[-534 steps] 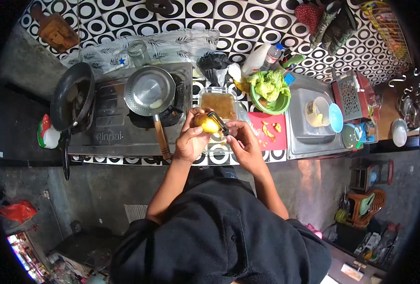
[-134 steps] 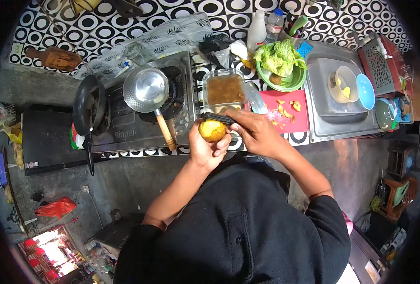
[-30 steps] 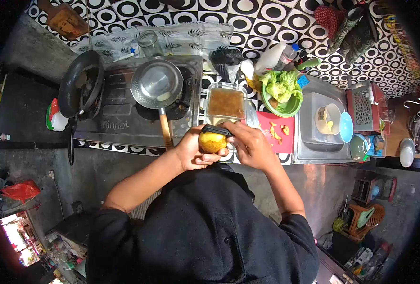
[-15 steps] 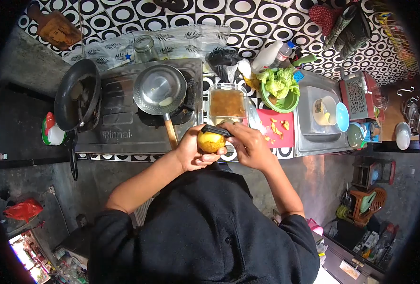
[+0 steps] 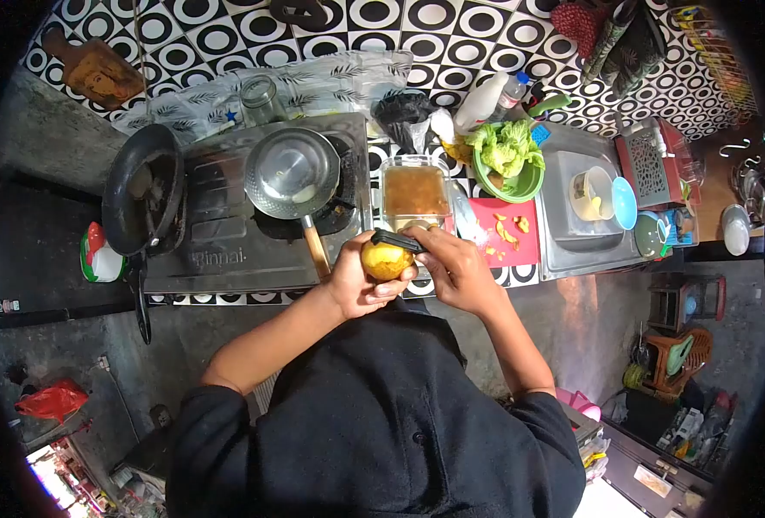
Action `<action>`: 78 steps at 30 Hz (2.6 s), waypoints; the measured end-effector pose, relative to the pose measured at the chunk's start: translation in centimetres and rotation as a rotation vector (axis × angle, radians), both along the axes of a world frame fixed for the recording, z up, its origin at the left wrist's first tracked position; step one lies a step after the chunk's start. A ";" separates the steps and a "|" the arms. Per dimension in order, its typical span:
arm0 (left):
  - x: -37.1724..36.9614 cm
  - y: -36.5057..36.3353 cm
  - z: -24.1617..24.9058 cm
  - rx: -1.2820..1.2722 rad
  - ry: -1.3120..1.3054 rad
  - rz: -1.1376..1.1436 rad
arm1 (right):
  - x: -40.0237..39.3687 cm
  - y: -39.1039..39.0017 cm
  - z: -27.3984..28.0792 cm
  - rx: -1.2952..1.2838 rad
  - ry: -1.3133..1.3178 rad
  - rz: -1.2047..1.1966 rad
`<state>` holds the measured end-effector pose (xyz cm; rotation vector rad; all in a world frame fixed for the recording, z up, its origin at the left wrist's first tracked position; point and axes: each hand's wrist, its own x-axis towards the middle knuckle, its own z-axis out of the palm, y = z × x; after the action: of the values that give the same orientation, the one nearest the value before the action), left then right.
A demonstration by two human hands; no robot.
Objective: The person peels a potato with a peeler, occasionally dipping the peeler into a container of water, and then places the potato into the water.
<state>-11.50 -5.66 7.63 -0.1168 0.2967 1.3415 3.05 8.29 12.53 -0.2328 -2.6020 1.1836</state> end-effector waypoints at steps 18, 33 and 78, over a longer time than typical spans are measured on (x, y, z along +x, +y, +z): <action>1.4 0.9 0.4 -0.012 0.230 0.239 | 0.6 0.9 0.0 -0.007 0.071 0.007; 1.6 1.5 1.0 -0.046 0.339 0.069 | 1.6 1.9 0.2 -0.021 0.015 0.042; 2.4 1.3 0.0 0.008 0.367 0.024 | 1.5 2.3 -0.7 -0.028 0.172 0.051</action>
<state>-9.08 -4.31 7.58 0.1349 0.6003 1.3852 4.57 10.61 11.87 -0.0666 -2.4568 1.2017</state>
